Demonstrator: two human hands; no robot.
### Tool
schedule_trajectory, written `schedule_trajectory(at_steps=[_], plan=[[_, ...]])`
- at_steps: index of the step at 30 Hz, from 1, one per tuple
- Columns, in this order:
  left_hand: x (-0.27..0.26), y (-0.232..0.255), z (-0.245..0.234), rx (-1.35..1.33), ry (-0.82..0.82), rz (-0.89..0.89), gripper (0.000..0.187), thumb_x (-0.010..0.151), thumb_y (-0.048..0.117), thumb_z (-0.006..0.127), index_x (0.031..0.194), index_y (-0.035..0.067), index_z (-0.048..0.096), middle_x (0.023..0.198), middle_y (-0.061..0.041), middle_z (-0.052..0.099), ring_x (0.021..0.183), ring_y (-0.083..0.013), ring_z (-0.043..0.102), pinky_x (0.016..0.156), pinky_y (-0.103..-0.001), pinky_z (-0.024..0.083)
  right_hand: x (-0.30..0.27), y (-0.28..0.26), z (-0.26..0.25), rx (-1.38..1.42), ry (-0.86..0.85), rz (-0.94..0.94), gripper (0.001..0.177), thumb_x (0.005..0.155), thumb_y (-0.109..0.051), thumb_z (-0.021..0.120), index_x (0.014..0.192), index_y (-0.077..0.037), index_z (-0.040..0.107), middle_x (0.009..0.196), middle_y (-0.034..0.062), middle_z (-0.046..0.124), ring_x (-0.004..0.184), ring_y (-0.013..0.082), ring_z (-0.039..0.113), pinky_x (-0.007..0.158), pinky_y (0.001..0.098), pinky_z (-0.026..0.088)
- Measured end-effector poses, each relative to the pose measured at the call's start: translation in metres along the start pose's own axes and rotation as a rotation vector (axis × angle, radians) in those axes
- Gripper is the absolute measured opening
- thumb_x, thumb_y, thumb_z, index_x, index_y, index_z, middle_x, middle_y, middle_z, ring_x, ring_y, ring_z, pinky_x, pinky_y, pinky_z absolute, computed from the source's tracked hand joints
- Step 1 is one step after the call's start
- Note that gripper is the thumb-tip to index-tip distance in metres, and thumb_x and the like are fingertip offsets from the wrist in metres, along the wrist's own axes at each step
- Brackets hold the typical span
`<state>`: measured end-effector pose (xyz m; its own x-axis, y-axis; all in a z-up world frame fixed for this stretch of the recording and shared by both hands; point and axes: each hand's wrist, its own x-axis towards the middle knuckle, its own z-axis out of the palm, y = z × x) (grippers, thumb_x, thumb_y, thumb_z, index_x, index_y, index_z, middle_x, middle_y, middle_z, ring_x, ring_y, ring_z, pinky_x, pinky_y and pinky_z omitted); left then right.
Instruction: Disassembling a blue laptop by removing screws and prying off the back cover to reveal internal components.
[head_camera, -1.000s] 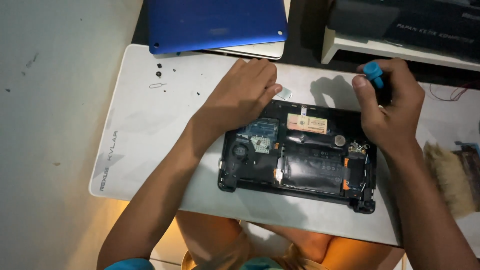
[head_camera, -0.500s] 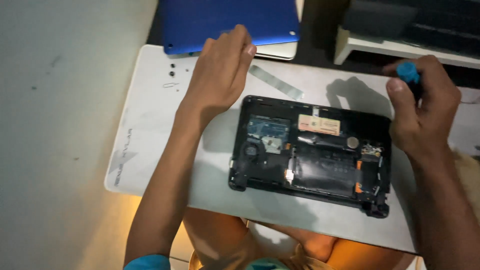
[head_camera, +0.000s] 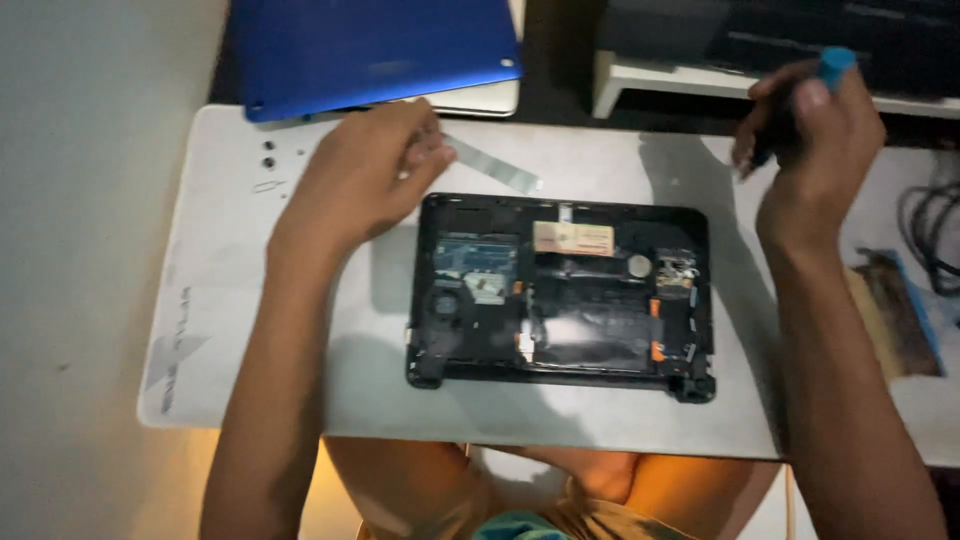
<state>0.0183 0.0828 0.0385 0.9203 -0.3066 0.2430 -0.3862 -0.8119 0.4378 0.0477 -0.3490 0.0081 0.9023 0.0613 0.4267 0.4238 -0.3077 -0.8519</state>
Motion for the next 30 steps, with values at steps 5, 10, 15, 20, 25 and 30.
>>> schedule_trajectory(at_steps=[5, 10, 15, 20, 25, 30], plan=[[0.004, 0.009, 0.009, 0.069, -0.066, -0.069, 0.024, 0.116, 0.030, 0.079, 0.106, 0.008, 0.079, 0.092, -0.007, 0.076, 0.080, -0.0282, 0.066, 0.075, -0.048, 0.050, 0.005, 0.004, -0.016, -0.147, -0.025, -0.121, 0.026, 0.145, -0.016, 0.052, 0.133, 0.001, 0.066, 0.112, 0.0150, 0.068, 0.097, 0.0241, 0.062, 0.100, 0.0400, 0.054], [0.011, 0.016, 0.045, 0.015, -0.039, 0.248, 0.020, 0.120, 0.033, 0.075, 0.117, 0.013, 0.080, 0.107, -0.007, 0.080, 0.100, -0.0255, 0.073, 0.102, -0.046, 0.055, 0.006, -0.016, -0.018, -0.276, -0.225, -0.139, 0.010, 0.134, 0.005, 0.074, 0.124, 0.006, 0.073, 0.103, 0.0144, 0.070, 0.089, 0.0210, 0.061, 0.095, 0.0374, 0.056], [0.027, 0.071, 0.071, -0.123, 0.051, 0.507, 0.036, 0.122, 0.038, 0.068, 0.128, 0.005, 0.079, 0.111, -0.011, 0.075, 0.092, -0.0243, 0.067, 0.088, -0.039, 0.053, 0.009, -0.019, -0.020, -0.304, -0.238, -0.078, 0.011, 0.131, -0.001, 0.077, 0.121, 0.004, 0.075, 0.103, 0.0130, 0.072, 0.090, 0.0210, 0.065, 0.093, 0.0369, 0.057], [0.074, 0.098, 0.112, -0.216, -0.307, 0.299, 0.052, 0.113, 0.037, 0.072, 0.159, 0.014, 0.065, 0.122, -0.007, 0.073, 0.110, -0.0274, 0.071, 0.099, -0.048, 0.054, 0.010, -0.027, -0.016, -0.364, -0.242, -0.110, 0.015, 0.128, -0.006, 0.080, 0.119, 0.006, 0.079, 0.100, 0.0150, 0.076, 0.088, 0.0229, 0.068, 0.086, 0.0379, 0.056], [0.109, 0.109, 0.129, -0.707, -0.439, 0.313, 0.027, 0.107, 0.026, 0.081, 0.125, 0.008, 0.087, 0.100, -0.003, 0.086, 0.082, -0.0128, 0.071, 0.076, -0.029, 0.059, 0.010, -0.037, -0.015, -0.346, -0.249, -0.142, 0.019, 0.123, -0.005, 0.082, 0.110, 0.007, 0.076, 0.094, 0.0141, 0.078, 0.082, 0.0217, 0.069, 0.079, 0.0351, 0.055], [0.110, 0.109, 0.140, -0.728, -0.486, 0.339, 0.036, 0.104, 0.033, 0.084, 0.127, 0.004, 0.086, 0.113, -0.008, 0.084, 0.087, -0.0161, 0.068, 0.078, -0.032, 0.058, 0.010, -0.037, -0.019, -0.426, -0.253, -0.188, 0.024, 0.123, -0.012, 0.082, 0.110, 0.008, 0.077, 0.095, 0.0147, 0.075, 0.080, 0.0235, 0.063, 0.075, 0.0380, 0.052]])
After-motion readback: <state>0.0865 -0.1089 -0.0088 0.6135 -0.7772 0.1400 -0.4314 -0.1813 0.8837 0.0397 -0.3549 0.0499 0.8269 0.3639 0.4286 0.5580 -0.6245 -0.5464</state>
